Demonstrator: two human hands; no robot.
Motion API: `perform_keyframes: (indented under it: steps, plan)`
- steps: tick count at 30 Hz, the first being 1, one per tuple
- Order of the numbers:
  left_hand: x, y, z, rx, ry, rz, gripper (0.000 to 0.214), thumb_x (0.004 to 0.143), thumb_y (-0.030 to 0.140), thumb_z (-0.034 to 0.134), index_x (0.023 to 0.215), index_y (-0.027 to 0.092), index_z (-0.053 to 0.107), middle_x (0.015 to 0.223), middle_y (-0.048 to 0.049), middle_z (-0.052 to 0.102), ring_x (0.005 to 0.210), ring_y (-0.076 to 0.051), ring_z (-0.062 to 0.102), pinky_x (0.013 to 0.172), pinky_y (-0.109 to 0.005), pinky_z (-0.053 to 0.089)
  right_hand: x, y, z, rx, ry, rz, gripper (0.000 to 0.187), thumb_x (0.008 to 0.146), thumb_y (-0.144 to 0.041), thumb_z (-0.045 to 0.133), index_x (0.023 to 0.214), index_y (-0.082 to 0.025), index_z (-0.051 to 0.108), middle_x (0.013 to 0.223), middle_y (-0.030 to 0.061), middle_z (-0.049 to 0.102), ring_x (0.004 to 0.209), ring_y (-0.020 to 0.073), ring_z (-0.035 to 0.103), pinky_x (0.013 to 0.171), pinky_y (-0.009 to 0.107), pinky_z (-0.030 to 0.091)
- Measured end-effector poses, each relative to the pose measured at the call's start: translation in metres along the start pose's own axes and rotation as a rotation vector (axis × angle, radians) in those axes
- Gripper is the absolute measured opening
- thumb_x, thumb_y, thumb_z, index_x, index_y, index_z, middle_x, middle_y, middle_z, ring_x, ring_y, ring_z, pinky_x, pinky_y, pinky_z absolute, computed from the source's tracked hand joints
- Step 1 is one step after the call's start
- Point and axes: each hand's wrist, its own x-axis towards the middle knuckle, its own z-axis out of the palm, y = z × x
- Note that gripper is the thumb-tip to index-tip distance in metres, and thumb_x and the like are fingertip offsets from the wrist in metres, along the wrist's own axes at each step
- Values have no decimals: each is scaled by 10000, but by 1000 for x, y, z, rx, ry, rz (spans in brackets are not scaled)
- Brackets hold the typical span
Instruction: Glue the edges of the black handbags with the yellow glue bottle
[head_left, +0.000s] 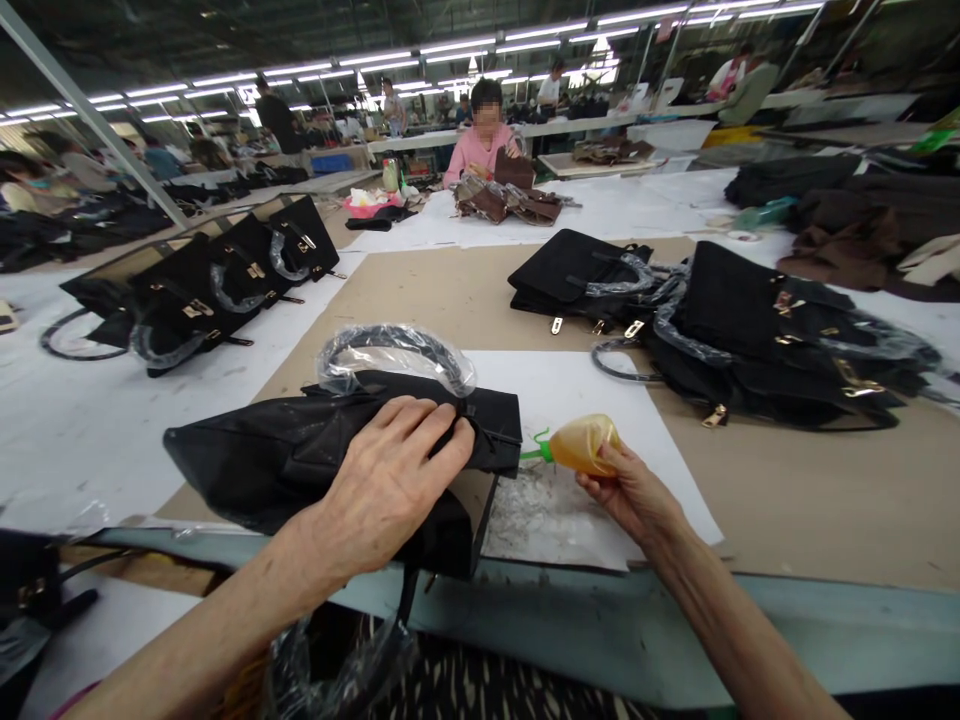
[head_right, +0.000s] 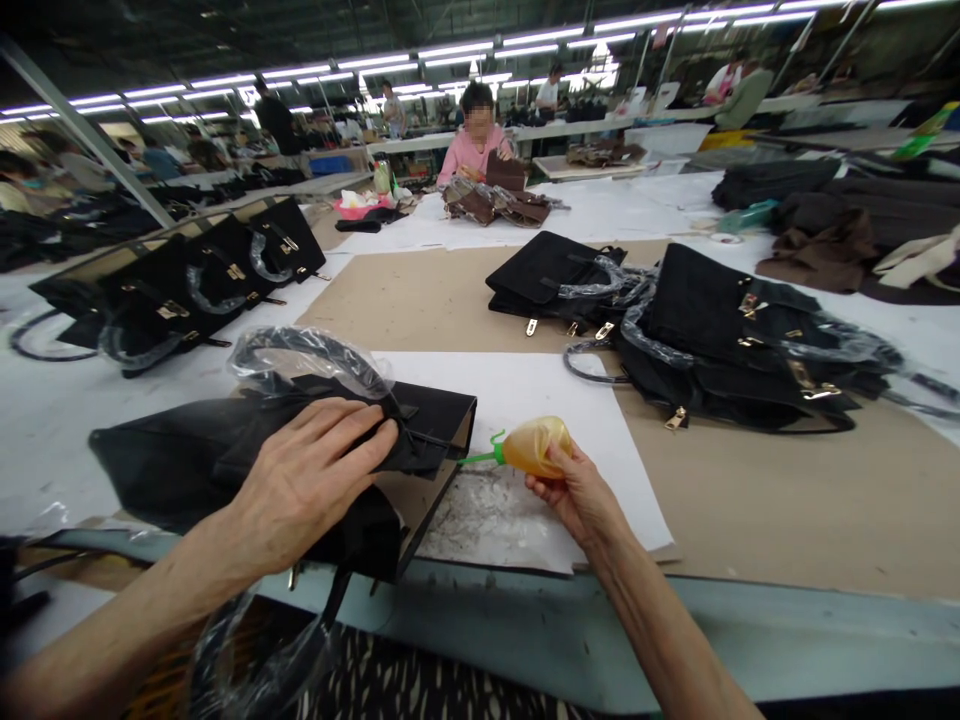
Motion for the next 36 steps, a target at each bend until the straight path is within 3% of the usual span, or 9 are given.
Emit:
perform_keyframes:
  steps: [8, 22, 29, 36]
  plan:
    - [-1, 0, 1, 6, 0, 0, 271, 786, 112, 517, 1049, 85, 577, 1042, -130, 596, 939, -247, 532, 836, -405, 463, -6, 1, 7, 29, 10, 46, 461, 520, -246, 852, 886, -164, 583, 742, 27, 626, 520, 115, 562, 440, 175, 507]
    - [-1, 1, 3, 19, -4, -2, 267, 781, 125, 529, 1042, 93, 578, 1035, -123, 600, 935, -245, 532, 828, -392, 460, -30, 3, 11, 53, -123, 79, 406, 559, -278, 844, 869, -166, 607, 787, 40, 624, 549, 128, 574, 426, 174, 509]
    - [2, 0, 2, 26, 26, -8, 221, 805, 139, 503, 1002, 100, 596, 992, -117, 616, 907, -232, 545, 805, -382, 470, -49, 1, 21, 54, -123, 127, 407, 517, -261, 863, 832, -169, 621, 718, 24, 606, 518, 119, 561, 421, 171, 505]
    - [3, 0, 3, 29, 39, -10, 220, 794, 144, 528, 996, 92, 598, 965, -114, 620, 881, -230, 546, 785, -382, 481, -62, 4, 22, 34, -210, 145, 336, 598, -318, 820, 828, -156, 635, 679, 31, 611, 470, 105, 550, 425, 155, 492]
